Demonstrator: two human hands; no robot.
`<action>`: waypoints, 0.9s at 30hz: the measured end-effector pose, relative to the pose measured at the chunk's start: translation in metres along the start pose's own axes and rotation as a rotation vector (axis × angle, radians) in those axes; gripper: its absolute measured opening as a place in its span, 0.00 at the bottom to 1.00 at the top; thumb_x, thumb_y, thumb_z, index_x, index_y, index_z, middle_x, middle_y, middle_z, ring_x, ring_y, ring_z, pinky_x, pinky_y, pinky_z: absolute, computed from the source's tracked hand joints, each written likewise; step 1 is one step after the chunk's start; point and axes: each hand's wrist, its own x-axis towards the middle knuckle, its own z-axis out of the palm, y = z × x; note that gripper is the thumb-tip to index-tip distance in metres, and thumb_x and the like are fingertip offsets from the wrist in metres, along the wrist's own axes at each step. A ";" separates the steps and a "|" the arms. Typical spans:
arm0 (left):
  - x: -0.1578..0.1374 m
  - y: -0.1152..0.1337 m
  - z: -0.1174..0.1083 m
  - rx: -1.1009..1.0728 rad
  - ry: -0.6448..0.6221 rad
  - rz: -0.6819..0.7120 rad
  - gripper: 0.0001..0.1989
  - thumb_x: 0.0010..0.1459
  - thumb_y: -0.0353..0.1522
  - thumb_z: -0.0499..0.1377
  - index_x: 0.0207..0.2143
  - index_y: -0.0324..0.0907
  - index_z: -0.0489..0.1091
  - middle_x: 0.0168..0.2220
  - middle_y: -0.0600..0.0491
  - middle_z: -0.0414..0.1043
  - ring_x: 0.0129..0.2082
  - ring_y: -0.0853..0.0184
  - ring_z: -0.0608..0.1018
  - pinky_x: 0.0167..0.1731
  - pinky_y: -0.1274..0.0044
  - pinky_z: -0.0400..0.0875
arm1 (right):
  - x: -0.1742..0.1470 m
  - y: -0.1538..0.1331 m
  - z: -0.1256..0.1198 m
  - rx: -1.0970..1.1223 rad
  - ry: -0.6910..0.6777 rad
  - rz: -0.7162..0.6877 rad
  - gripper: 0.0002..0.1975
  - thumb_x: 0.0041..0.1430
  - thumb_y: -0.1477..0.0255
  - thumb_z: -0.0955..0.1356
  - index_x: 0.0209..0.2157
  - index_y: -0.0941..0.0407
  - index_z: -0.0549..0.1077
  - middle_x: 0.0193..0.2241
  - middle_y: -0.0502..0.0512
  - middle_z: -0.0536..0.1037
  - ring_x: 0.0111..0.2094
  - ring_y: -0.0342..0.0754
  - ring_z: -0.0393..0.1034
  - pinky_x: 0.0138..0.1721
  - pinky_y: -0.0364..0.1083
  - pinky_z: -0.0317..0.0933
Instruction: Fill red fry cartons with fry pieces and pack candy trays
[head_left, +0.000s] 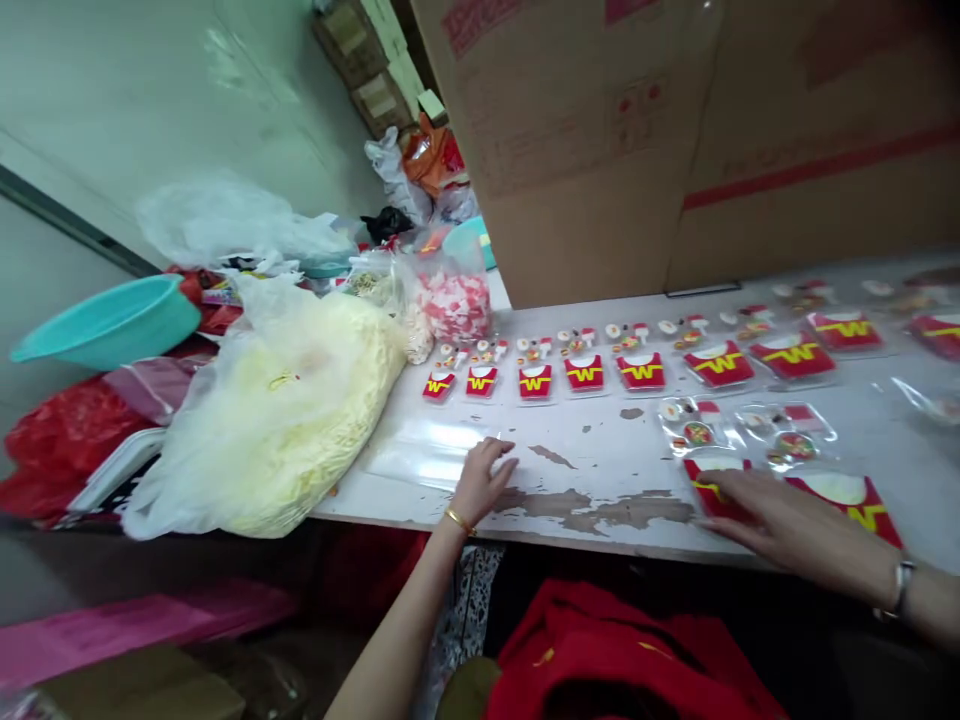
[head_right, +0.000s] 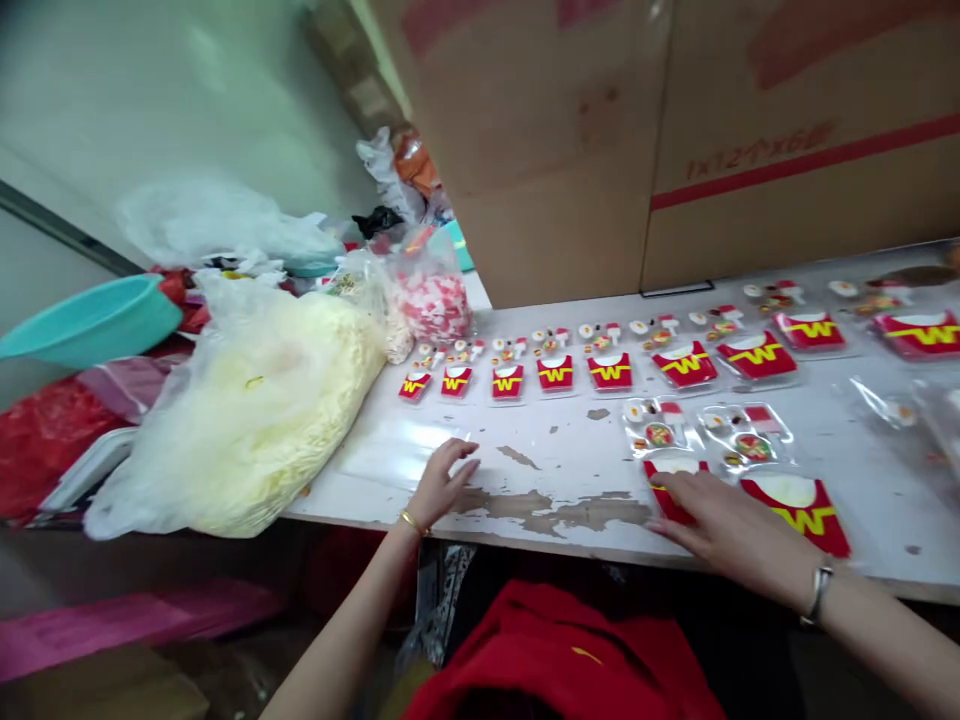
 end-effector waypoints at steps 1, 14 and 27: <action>-0.001 -0.016 -0.010 0.048 0.034 -0.041 0.11 0.60 0.38 0.52 0.41 0.42 0.68 0.38 0.49 0.70 0.40 0.65 0.72 0.43 0.71 0.66 | 0.003 -0.011 0.012 0.010 -0.093 -0.009 0.26 0.48 0.47 0.66 0.44 0.47 0.74 0.43 0.62 0.76 0.41 0.58 0.72 0.39 0.53 0.65; -0.002 -0.074 0.007 0.234 0.041 -0.192 0.06 0.58 0.32 0.52 0.32 0.41 0.67 0.33 0.51 0.69 0.36 0.65 0.70 0.38 0.72 0.61 | 0.060 -0.088 0.047 -0.159 -0.203 -0.340 0.51 0.41 0.41 0.66 0.63 0.50 0.50 0.64 0.60 0.51 0.63 0.65 0.43 0.59 0.64 0.41; -0.006 -0.011 0.047 -0.262 -0.065 -0.174 0.10 0.58 0.36 0.53 0.29 0.40 0.66 0.28 0.55 0.67 0.29 0.69 0.68 0.32 0.76 0.61 | 0.071 -0.109 0.061 -0.185 -0.303 -0.530 0.52 0.44 0.42 0.65 0.64 0.55 0.47 0.53 0.66 0.64 0.50 0.61 0.60 0.49 0.56 0.55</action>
